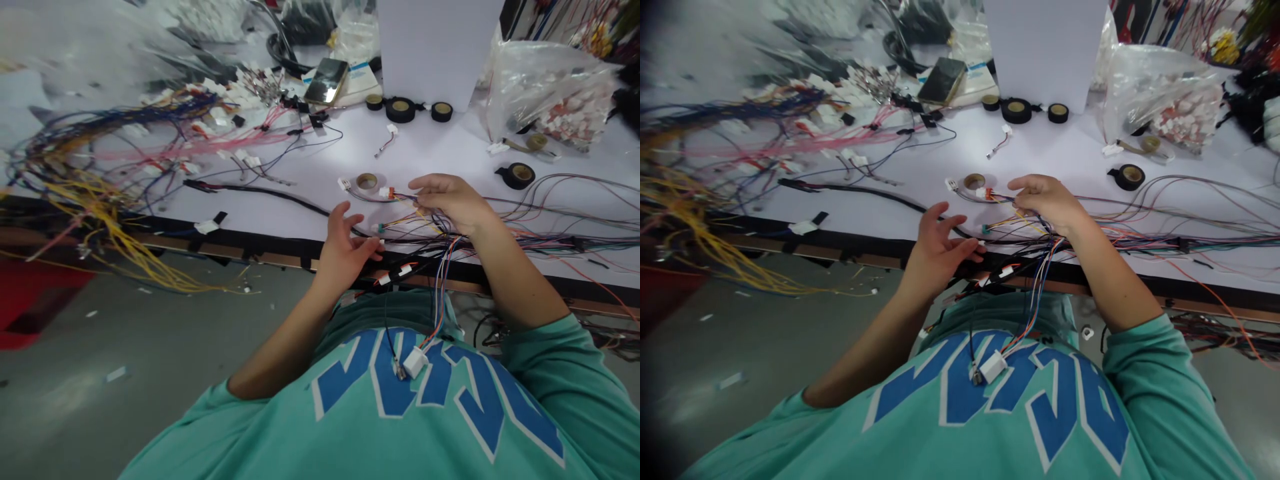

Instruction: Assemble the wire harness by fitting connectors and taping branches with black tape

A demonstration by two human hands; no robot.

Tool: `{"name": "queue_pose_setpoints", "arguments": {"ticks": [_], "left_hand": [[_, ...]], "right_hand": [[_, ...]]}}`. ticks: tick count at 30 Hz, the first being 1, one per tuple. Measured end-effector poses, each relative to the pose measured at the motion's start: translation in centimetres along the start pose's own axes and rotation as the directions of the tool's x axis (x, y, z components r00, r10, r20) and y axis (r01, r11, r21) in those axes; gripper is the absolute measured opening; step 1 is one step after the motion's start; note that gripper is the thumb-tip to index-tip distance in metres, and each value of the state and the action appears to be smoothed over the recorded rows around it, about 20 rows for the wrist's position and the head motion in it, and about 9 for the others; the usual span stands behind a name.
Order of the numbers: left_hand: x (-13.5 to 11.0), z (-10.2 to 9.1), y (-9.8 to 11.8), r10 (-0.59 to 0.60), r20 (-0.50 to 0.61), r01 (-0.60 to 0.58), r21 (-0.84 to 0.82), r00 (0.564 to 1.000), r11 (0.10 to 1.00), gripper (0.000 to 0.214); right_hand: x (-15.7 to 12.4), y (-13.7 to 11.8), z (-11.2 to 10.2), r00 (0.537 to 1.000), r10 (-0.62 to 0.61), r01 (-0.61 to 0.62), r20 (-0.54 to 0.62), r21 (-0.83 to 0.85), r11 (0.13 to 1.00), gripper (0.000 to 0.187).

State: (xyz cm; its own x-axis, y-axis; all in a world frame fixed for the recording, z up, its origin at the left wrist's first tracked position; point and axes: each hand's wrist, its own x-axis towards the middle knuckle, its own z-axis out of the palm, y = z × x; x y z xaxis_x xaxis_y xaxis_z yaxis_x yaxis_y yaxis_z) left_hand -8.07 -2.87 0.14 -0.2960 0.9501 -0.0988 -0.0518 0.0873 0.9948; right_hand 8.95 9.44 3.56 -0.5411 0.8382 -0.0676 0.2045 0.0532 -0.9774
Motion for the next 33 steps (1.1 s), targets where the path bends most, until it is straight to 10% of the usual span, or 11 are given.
{"name": "queue_pose_setpoints", "arguments": {"ticks": [10,18,33], "left_hand": [[0.9,0.9,3.4,0.088,0.115,-0.082,-0.053,0.989,0.995,0.034],[1.3,1.3,5.6,0.052,0.428,-0.024,-0.07,0.902,0.997,0.043],[5.0,3.0,4.8,0.384,0.195,-0.422,0.223,0.902,0.878,0.025]], "right_hand": [[-1.0,-1.6,0.4,0.98,0.07,-0.086,0.187,0.08,0.993,0.005],[-0.2,-0.6,-0.3,0.982,0.072,-0.104,0.173,0.178,0.979,0.01],[-0.4,-0.1,-0.9,0.85,-0.059,-0.081,0.523,0.241,0.967,0.039]]}}
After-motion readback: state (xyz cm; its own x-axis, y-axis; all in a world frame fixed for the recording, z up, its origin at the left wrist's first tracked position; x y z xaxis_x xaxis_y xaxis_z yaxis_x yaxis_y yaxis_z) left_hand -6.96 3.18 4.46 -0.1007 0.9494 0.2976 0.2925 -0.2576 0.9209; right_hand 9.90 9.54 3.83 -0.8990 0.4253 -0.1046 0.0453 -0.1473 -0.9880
